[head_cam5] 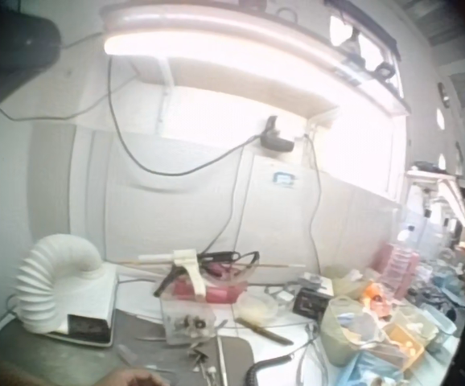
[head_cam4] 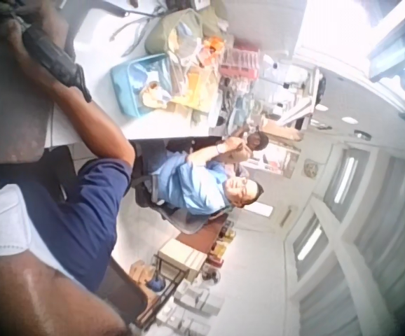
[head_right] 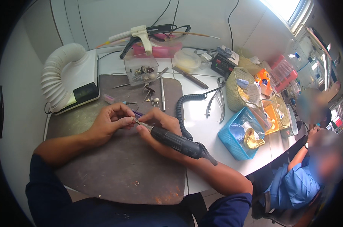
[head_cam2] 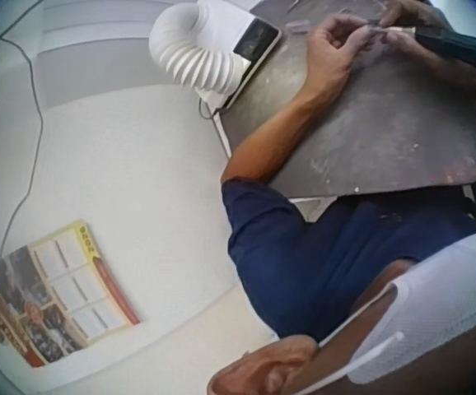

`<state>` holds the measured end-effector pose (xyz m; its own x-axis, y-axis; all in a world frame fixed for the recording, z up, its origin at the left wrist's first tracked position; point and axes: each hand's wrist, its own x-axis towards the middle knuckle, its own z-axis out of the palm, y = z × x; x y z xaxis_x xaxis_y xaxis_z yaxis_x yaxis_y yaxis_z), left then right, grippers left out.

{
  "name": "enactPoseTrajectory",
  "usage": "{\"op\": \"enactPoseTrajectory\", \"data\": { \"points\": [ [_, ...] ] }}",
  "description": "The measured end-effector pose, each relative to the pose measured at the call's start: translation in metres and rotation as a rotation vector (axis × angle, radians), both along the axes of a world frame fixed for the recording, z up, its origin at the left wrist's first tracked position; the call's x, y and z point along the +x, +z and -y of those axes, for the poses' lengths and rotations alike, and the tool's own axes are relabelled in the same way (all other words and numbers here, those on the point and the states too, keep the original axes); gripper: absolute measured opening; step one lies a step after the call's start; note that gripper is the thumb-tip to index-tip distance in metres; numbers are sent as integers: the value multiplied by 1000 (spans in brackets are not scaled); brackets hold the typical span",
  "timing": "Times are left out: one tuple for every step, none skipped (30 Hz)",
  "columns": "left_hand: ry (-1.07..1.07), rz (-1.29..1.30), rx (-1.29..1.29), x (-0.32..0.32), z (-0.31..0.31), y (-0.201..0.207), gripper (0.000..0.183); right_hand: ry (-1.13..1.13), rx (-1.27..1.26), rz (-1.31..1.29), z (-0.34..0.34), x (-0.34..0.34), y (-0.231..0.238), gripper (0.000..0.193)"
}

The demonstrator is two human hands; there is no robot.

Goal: The person uses a rotary tool to grind and shape a small pink dental component. They then pick up a yellow denture, insert the component, and test the fit. The person continues to refine the component with the rotary tool and a brush, repeatedly checking it against the denture.

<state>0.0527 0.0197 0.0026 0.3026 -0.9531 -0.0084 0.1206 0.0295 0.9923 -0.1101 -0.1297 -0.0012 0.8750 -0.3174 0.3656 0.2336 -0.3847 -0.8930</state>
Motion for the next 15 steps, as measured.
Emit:
{"op": "enactPoseTrajectory", "data": {
  "points": [
    [2,-1,-4,0,0,0,15,2,12,7,0,0,-1,19],
    [3,-2,-7,-1,1,0,15,2,25,14,1,0,-3,19],
    [3,-3,-11,-1,1,0,15,2,37,22,1,-1,-4,19],
    [4,2,-7,-1,2,0,15,1,31,28,2,0,-5,19],
    [6,7,-3,-1,1,0,15,1,25,34,2,0,-5,19],
    [7,11,1,-1,1,0,15,1,20,40,3,1,-6,19],
    [7,8,3,0,1,-1,15,-3,20,10,3,0,-5,19],
    [8,5,5,0,0,-1,15,-5,21,-21,2,-1,-3,19],
    [10,1,7,0,0,-1,15,-7,22,-52,2,-1,-2,19],
    [14,5,0,0,0,-2,16,-6,36,-22,1,0,-3,19],
    [18,10,-9,0,0,-2,17,-6,50,9,1,0,-4,19],
    [22,15,-17,0,1,-2,19,-5,64,40,0,1,-4,19],
    [17,10,-21,0,1,-3,19,-7,67,14,0,1,-3,19],
    [12,4,-25,1,1,-3,19,-8,68,-13,0,0,-1,19],
    [8,-1,-31,1,2,-4,19,-10,69,-39,0,-1,1,19]
  ]
}}
